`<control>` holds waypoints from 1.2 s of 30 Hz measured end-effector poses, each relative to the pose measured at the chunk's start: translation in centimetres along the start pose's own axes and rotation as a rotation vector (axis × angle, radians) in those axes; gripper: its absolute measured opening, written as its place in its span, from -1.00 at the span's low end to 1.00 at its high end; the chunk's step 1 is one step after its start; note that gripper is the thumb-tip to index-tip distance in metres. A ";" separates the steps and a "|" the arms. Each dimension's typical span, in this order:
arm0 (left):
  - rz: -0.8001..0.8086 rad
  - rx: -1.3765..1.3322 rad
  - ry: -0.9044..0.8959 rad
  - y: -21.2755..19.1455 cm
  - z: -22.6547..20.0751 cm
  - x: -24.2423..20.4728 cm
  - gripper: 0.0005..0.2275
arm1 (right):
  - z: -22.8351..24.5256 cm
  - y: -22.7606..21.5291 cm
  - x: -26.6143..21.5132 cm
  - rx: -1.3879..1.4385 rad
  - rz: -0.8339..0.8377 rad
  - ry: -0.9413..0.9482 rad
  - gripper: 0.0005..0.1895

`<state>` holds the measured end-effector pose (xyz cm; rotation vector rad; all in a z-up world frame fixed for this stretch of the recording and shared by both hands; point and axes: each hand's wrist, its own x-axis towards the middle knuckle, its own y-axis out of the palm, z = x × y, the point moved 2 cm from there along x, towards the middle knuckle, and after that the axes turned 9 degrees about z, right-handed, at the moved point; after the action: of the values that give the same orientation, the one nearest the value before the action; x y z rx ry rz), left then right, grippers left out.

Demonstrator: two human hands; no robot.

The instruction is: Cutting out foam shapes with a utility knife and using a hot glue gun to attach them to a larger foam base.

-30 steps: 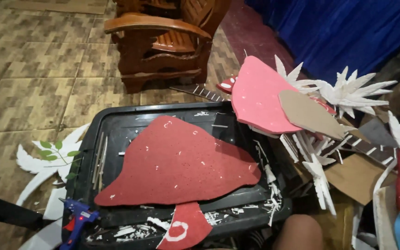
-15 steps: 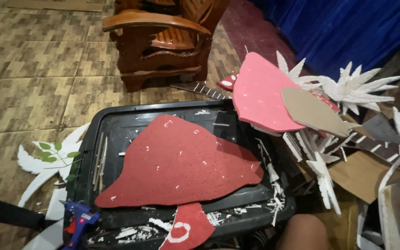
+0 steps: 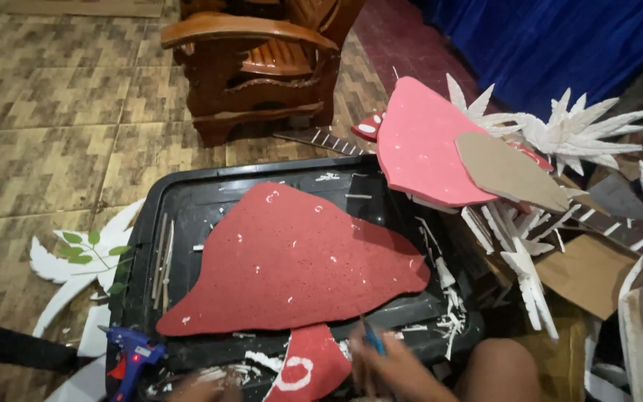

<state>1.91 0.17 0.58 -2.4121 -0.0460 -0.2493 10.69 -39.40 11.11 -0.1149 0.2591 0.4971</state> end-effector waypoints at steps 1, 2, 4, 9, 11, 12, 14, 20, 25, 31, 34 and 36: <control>-0.004 -0.005 -0.004 -2.8 -4.5 3.5 -0.71 | 4.9 1.1 0.4 -0.012 -0.015 0.008 -0.79; 0.003 -0.011 -0.010 -3.6 -6.5 4.7 -0.71 | 6.2 1.4 1.0 -0.012 -0.016 0.018 -0.79; -0.077 0.265 0.155 -5.3 -10.8 7.5 -0.77 | 9.1 1.7 2.5 -0.354 -0.180 -0.054 -0.76; -0.027 0.300 0.229 -4.9 -12.6 7.4 -0.84 | 5.0 0.1 2.4 0.117 -0.206 0.076 -0.82; 0.000 0.325 0.237 -4.8 -12.5 7.6 -0.83 | 4.3 -0.7 2.4 0.117 -0.211 0.076 -0.82; -0.007 0.320 0.244 -4.8 -12.5 7.4 -0.85 | 3.8 -1.3 2.4 -0.112 -0.285 0.044 -0.81; -0.008 0.316 0.234 -4.9 -12.3 7.2 -0.87 | 3.1 -2.2 2.3 -0.341 -0.340 0.021 -0.79; -0.262 0.392 0.169 -9.0 -10.8 7.6 -0.95 | 5.1 -2.5 2.1 -0.894 -0.352 -0.218 -0.64; -0.517 -0.024 -0.321 -14.2 -2.3 5.3 -0.69 | 3.9 -5.4 2.3 -1.215 -0.468 -0.142 -0.53; -0.137 0.207 -0.669 -14.5 0.1 3.7 -0.33 | 1.3 -6.6 3.4 -1.255 -0.498 -0.249 -0.57; -0.062 0.116 -0.722 -14.3 -1.0 3.9 -0.34 | 1.6 -5.2 3.8 -1.294 -0.502 -0.208 -0.60; -0.053 0.052 -0.754 -14.8 -0.3 3.9 -0.35 | 3.0 -4.1 3.6 -1.300 -0.509 -0.214 -0.62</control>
<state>4.21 10.99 11.21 -2.3203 -0.4480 0.6365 16.36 -40.81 13.24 -1.3511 -0.3402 0.0954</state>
